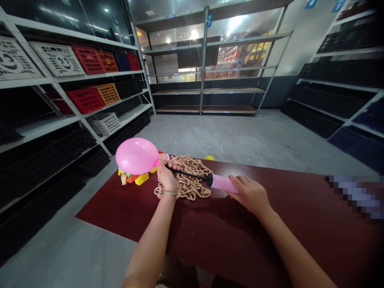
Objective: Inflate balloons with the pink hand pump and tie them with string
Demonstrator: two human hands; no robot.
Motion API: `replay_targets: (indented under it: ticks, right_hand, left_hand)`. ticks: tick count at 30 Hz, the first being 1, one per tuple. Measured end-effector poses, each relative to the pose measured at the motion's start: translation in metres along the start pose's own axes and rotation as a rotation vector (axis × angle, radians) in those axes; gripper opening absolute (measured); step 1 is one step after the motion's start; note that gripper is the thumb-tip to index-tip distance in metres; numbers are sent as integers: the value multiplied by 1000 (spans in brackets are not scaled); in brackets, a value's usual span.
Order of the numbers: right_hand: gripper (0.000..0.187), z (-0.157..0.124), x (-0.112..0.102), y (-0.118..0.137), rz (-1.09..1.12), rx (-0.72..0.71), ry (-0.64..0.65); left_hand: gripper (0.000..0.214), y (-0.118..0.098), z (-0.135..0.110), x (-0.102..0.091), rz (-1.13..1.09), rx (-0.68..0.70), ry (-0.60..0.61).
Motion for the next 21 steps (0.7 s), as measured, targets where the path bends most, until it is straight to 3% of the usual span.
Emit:
replay_targets:
  ticks: [2, 5, 9, 12, 16, 21]
  right_hand:
    - [41, -1, 1, -2, -35, -7, -2]
    - [41, 0, 3, 14, -14, 32, 26]
    - [39, 5, 1, 51, 124, 185, 73]
    - [35, 8, -2, 65, 193, 263, 87]
    - [43, 6, 1, 51, 154, 166, 34]
    - [38, -1, 10, 9, -32, 52, -5]
  left_hand:
    - [20, -7, 8, -2, -22, 19, -29]
    - [21, -4, 7, -1, -26, 24, -43]
    - [27, 26, -18, 6, 64, -33, 60]
    - [29, 46, -39, 9, 127, -82, 159]
    - [30, 42, -41, 11, 108, -61, 191]
    - [25, 13, -14, 11, 6, 10, 75]
Point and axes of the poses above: each hand's wrist, its own z-axis towards the middle knuckle, its own x-axis out of the palm, y = z × x, the point moved 4 cm from there along z, towards the middle knuckle, and after that the axes turned 14 degrees about -y, right-handed, at the moved point
